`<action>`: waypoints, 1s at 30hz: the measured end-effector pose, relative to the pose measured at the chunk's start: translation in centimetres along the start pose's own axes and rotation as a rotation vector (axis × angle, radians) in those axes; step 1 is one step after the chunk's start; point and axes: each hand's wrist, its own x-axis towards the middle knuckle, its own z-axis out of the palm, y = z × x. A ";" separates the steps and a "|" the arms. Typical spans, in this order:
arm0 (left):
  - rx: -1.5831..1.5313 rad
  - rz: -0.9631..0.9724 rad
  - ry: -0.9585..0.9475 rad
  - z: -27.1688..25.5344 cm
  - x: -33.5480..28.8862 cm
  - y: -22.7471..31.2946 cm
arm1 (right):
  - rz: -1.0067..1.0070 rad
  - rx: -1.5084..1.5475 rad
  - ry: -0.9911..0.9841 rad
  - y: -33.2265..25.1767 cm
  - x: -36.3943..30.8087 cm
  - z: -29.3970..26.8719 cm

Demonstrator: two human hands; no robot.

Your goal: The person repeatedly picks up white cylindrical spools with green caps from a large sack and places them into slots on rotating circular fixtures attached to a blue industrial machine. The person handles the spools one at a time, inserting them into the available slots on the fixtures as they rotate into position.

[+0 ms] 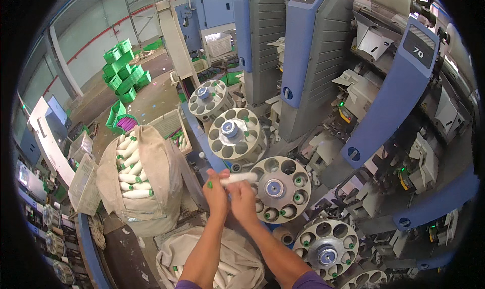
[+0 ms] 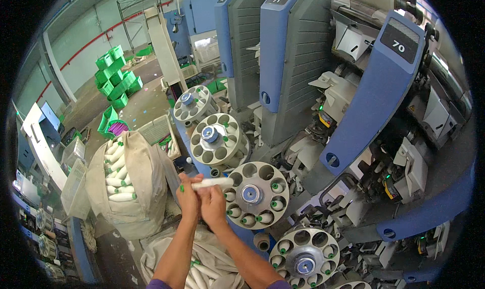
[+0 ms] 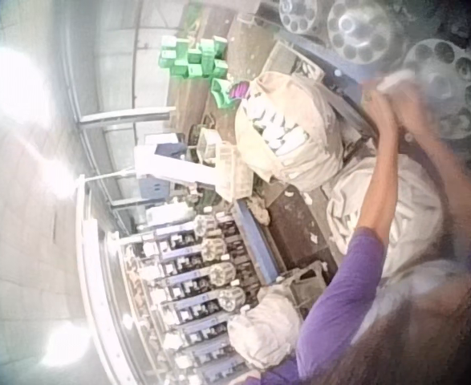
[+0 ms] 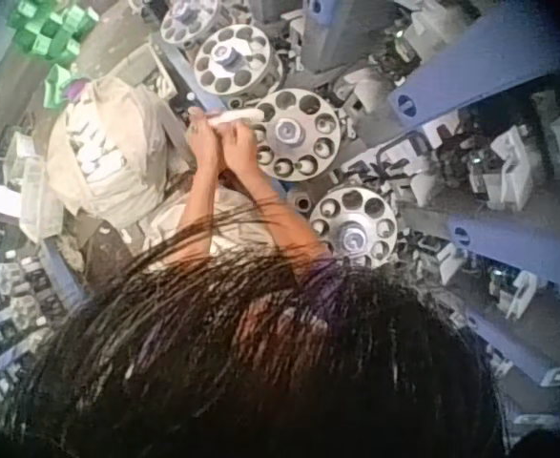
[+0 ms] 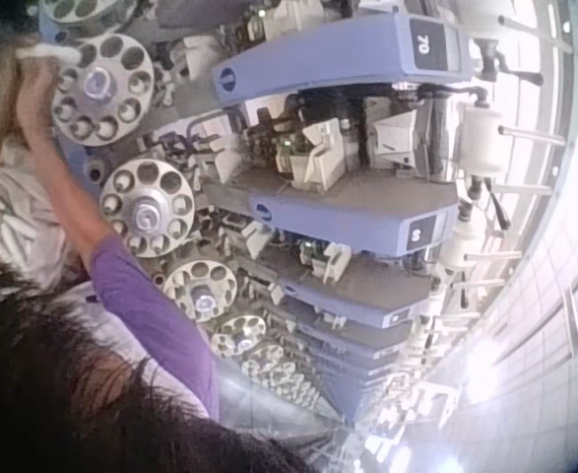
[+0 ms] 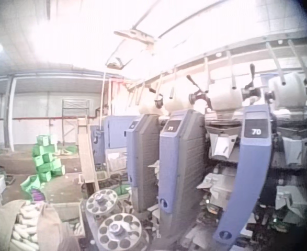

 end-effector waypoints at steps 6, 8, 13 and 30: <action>0.193 -0.080 -0.197 3.2 6.1 -4.4 | 0.701 0.745 0.050 1.9 7.6 -4.7; 0.155 -0.007 -0.255 3.8 5.6 -4.7 | 0.702 0.810 0.055 -0.4 7.7 -6.7; 0.530 0.274 -0.987 1.1 -4.6 -3.6 | -0.038 0.333 -0.702 -9.7 2.1 -14.4; 0.744 -0.028 -0.258 -12.1 -13.5 -1.3 | -0.494 -0.900 -0.372 5.6 6.5 -14.5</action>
